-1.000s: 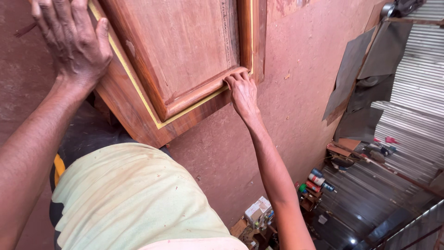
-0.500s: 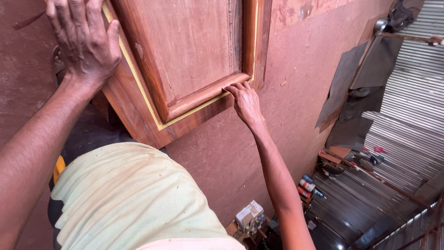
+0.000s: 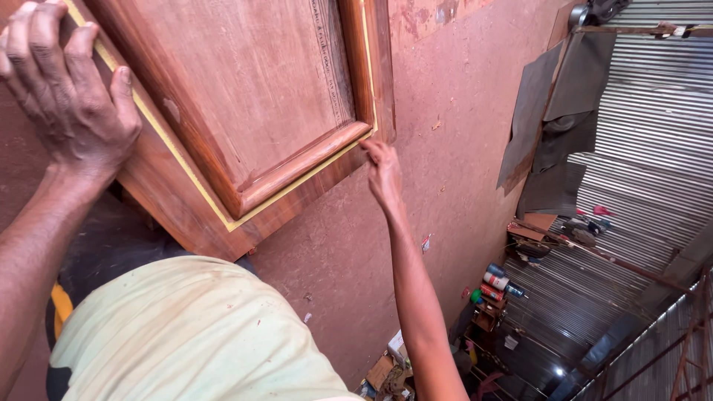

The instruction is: The person walks to a wooden door, picks up a sanding block, and sands the edges and corners of the door. The person repeatedly rubs the sanding block along the frame and decorative elements of the door.

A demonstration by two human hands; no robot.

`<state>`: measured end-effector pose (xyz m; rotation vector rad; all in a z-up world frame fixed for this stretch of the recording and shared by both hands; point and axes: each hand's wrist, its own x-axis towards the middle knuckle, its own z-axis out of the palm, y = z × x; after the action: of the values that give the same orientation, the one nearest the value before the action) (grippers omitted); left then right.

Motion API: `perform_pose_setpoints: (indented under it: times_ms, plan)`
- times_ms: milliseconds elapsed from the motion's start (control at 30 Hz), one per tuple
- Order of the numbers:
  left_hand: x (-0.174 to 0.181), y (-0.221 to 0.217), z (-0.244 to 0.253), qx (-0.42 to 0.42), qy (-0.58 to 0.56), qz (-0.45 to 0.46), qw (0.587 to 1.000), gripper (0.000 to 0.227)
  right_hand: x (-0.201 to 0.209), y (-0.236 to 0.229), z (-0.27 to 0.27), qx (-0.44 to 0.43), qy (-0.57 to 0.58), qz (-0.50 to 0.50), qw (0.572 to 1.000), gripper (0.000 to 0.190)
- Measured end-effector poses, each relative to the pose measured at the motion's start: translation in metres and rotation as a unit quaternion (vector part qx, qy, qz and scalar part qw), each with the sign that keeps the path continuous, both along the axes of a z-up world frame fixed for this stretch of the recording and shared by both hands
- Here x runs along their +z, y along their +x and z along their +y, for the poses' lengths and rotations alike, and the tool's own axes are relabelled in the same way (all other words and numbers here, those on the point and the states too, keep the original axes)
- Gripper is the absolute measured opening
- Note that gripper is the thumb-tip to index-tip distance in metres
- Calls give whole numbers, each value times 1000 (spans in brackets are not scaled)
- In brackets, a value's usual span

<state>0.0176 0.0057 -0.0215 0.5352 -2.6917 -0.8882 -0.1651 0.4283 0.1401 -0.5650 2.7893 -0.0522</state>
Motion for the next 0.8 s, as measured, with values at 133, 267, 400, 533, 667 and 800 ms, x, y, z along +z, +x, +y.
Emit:
perform_pose_setpoints:
  times_ms: [133, 267, 400, 533, 667, 800]
  plan:
    - [-14, 5, 2, -5, 1, -17, 1000, 52, 0, -21, 8, -22, 4, 27, 999, 32]
    - [-21, 8, 4, -7, 17, -32, 999, 51, -5, -31, 11, -1, 25, 14, 1000, 33]
    - [-10, 5, -2, -1, -6, 1, 1000, 48, 5, -26, 5, -84, -181, -139, 970, 30]
    - [20, -7, -6, 18, 33, 37, 999, 41, 36, 12, 7, -392, -431, -331, 742, 29]
    - [69, -24, -2, 15, 172, 126, 977, 22, 43, 48, 6, -378, -546, -439, 605, 25]
    - [137, -27, 75, -152, 445, 96, 877, 42, 35, 67, 4, -367, -567, -532, 511, 24]
